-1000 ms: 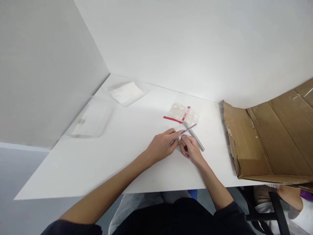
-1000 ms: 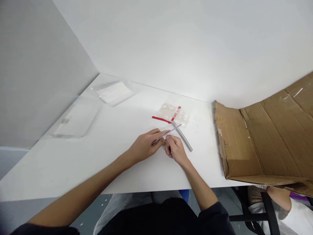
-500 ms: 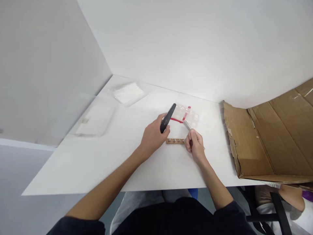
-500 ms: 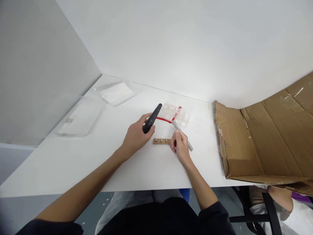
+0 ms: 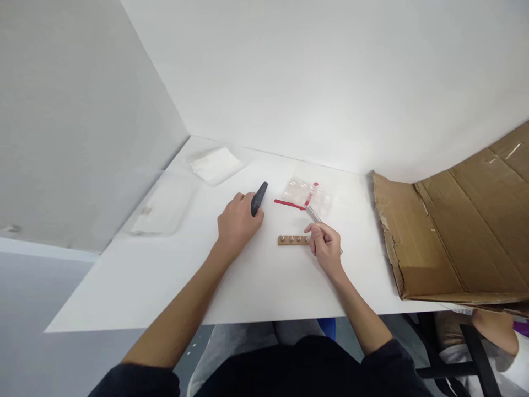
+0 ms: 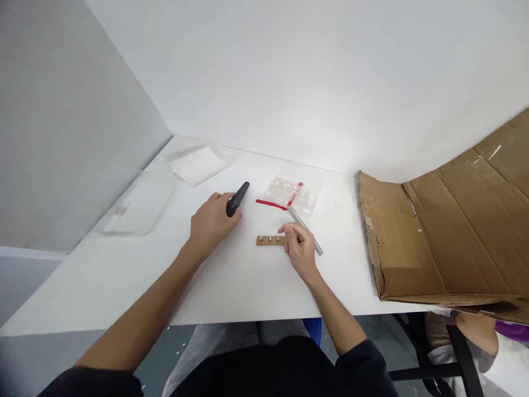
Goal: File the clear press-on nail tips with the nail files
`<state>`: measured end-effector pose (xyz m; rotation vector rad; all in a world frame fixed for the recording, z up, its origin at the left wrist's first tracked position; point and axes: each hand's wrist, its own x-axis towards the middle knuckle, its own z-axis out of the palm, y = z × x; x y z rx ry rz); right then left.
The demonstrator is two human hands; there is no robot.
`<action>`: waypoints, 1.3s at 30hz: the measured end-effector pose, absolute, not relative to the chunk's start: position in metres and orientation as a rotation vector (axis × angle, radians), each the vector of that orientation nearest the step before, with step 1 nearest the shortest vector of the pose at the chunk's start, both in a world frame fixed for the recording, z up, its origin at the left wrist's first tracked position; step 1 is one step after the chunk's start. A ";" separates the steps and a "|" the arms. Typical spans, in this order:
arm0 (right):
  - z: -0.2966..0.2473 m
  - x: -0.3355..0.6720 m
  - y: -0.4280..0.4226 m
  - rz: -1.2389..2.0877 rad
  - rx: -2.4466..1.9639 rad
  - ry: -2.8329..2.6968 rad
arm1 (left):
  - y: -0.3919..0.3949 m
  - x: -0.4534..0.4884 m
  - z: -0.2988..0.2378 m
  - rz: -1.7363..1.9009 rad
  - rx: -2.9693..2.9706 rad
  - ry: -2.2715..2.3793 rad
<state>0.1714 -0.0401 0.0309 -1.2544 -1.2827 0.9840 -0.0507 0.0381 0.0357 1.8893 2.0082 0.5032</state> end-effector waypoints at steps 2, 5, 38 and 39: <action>0.030 0.172 -0.041 0.924 -1.260 -1.307 | 0.041 -0.051 0.031 0.517 1.949 2.074; 0.028 0.172 -0.044 0.841 -1.268 -1.357 | 0.041 -0.048 0.027 0.752 2.029 2.054; 0.034 0.168 -0.043 1.161 -1.237 -1.501 | 0.007 -0.026 0.051 0.949 1.809 0.925; 0.033 0.170 -0.042 1.208 -1.222 -1.495 | 0.007 -0.026 0.052 0.945 1.808 0.931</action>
